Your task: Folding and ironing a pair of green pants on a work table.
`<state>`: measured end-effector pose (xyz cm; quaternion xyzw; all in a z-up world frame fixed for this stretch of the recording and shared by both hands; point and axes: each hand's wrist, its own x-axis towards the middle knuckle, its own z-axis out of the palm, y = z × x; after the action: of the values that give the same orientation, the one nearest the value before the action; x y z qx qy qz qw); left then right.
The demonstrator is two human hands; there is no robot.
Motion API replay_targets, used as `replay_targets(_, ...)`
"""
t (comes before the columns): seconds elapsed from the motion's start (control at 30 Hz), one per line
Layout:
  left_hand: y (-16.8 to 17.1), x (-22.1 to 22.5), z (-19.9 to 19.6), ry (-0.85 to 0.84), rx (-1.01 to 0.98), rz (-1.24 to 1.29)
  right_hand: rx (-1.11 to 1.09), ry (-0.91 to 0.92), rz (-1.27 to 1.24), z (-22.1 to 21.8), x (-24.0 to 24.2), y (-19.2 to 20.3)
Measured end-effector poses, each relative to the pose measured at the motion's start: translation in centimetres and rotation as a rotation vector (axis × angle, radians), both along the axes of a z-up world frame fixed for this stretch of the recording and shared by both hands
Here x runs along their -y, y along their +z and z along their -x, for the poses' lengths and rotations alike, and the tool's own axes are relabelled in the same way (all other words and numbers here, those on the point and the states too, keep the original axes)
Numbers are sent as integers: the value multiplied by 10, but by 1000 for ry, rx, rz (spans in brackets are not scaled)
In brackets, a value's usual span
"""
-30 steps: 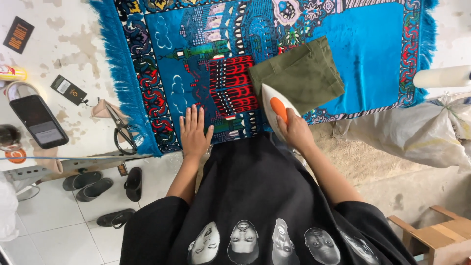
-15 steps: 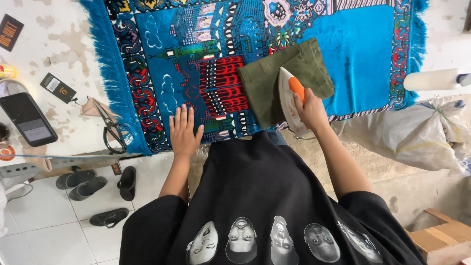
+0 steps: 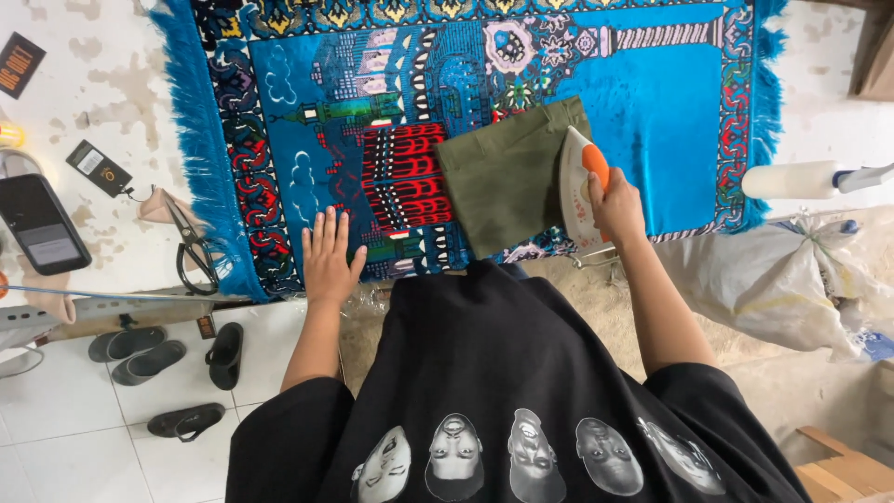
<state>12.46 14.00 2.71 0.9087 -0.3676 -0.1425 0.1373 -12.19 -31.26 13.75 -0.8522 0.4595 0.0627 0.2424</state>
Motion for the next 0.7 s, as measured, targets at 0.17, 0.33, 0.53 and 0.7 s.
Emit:
replay_targets(0.17,5,1,-1,5,-29,-35,44,-53,-75,7,22,8)
replay_targets(0.33,1,0,-3,6,-48,-58,107,-168,-99,12,32,19)
replay_targets(0.53,0,-2,0,13,-68,-83,142,-152,-169,-1,-21,55)
replay_targets(0.7,1,-1,-3,2,-47,-80,-36,203,-161,-21,-65,4)
